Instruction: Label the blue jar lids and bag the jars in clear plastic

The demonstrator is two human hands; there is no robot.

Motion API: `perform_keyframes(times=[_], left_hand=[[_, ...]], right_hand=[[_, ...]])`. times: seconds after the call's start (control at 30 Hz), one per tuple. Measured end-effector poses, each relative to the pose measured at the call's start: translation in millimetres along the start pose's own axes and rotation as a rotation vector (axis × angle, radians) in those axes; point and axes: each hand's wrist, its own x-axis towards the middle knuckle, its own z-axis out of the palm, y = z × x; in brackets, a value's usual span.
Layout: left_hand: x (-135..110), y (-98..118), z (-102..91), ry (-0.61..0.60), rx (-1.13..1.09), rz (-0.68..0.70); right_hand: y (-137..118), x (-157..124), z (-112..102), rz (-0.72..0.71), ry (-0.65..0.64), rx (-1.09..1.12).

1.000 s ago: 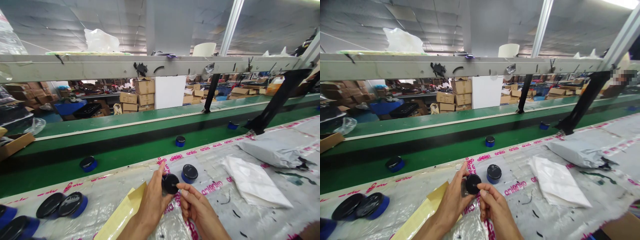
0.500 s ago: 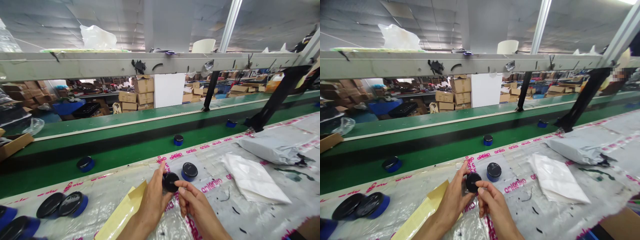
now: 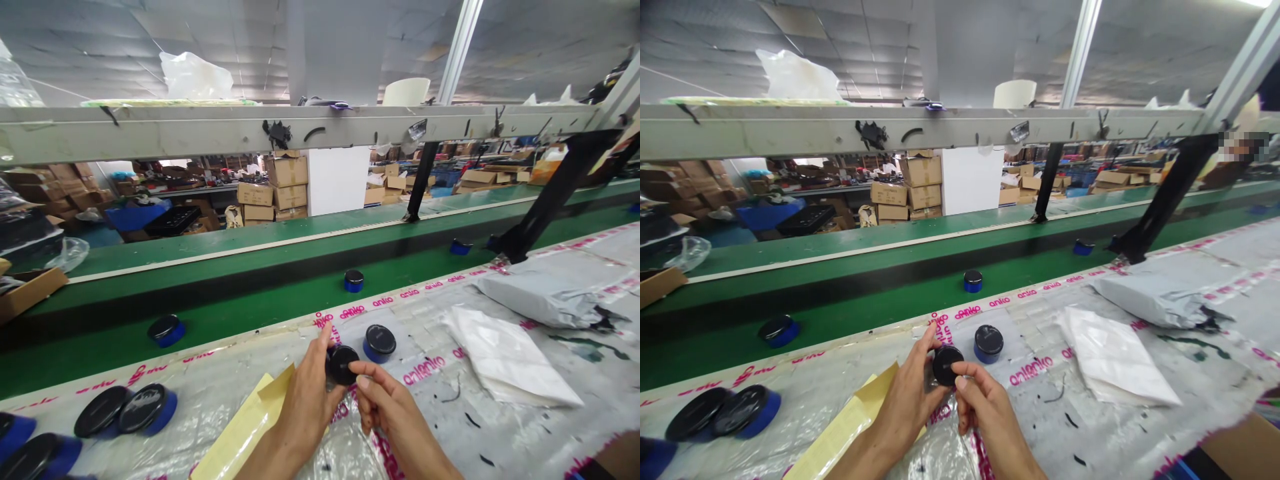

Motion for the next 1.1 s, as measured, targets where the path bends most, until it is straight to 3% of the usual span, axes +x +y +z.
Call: perform_keyframes(times=[0.57,0.83,0.93,1.0,1.1], left_hand=[[0.2,-3.2,0.3,0.000,0.010,-0.001],[1.9,-1.3,-0.1,-0.016,0.025,-0.003],[1.9,-0.3,-0.9,-0.025,0.013,-0.014],[1.7,-1.0,-0.8,-0.021,0.006,-0.009],[1.7,-2.1,-0.3,-0.013,0.011,0.001]], right_hand=[[-3.7,-10.8,6.3,-0.143,0.131,-0.268],[2.3,-23.4,10.0,-0.443,0.311,-0.551],[5.3,-22.2,8.8,-0.737,0.324,-0.691],[8.1,-18.3,4.9,-0.974,0.268,-0.877],[13.2,-11.1,-4.0,-1.156,0.175,-1.183]])
